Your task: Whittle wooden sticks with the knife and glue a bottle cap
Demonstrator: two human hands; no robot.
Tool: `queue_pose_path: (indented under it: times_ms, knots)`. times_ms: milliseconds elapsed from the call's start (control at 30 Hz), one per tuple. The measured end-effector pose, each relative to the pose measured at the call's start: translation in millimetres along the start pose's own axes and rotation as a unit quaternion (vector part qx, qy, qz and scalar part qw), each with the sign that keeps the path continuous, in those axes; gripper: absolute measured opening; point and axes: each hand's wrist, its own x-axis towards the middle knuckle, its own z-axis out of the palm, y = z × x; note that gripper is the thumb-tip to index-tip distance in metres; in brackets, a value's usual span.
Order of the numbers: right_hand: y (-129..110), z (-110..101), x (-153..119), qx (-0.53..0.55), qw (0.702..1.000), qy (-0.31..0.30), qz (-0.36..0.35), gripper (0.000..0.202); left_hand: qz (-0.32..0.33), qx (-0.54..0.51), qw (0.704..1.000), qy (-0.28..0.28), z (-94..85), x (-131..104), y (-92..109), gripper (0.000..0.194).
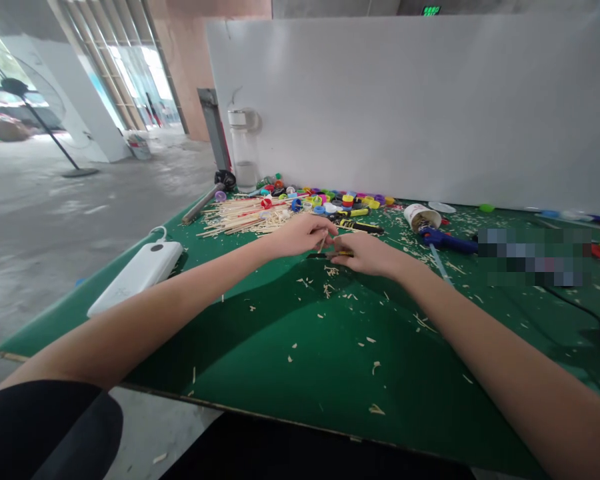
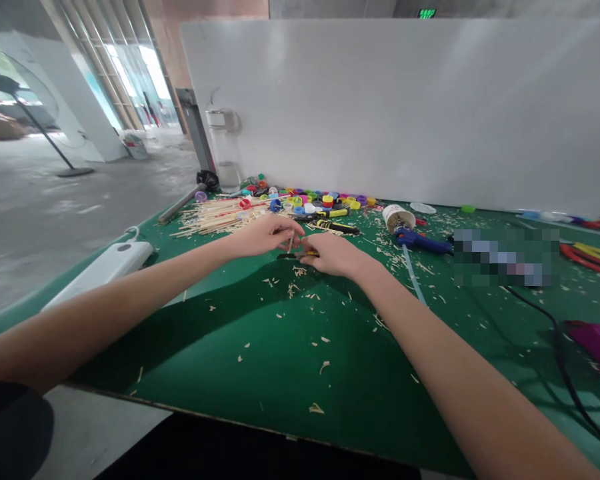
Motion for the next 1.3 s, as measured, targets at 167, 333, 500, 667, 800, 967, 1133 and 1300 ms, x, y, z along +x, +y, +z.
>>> queue_pose_path:
  times_ms: [167, 333, 500, 667, 800, 967, 1133, 1300]
  knots:
    - [-8, -5, -4, 0.032, 0.999, -0.005, 0.003, 0.023, 0.005, 0.024, 1.000, 0.002, -2.0, -2, 5, 0.029]
    - [-6, -14, -19, 0.058, 0.998, -0.036, 0.013, 0.028, -0.002, 0.028, 1.000, -0.003, -3.7, -6, 10, 0.029]
    - [1, -21, -32, 0.064, 0.997, -0.043, 0.031, 0.030, 0.002, 0.056, 0.998, 0.006, -4.2, -7, 15, 0.029]
    - [0, -16, -30, 0.019, 1.000, 0.018, 0.005, 0.027, -0.009, 0.088, 0.996, 0.028, -3.7, -7, 13, 0.027]
    - [-3, -9, -26, -0.022, 0.999, 0.034, -0.012, 0.025, -0.021, 0.129, 0.990, 0.057, -3.1, -7, 11, 0.024]
    - [-1, -5, -26, -0.062, 0.997, 0.043, -0.020, 0.022, -0.038, 0.140, 0.987, 0.071, -1.6, -5, 10, 0.023]
    - [0, -5, -27, -0.075, 0.995, 0.057, -0.023, 0.024, -0.045, 0.153, 0.984, 0.080, -0.2, -5, 8, 0.023]
    - [1, -3, -24, -0.072, 0.995, 0.053, -0.035, 0.022, -0.055, 0.171, 0.981, 0.075, 0.0, -6, 13, 0.023]
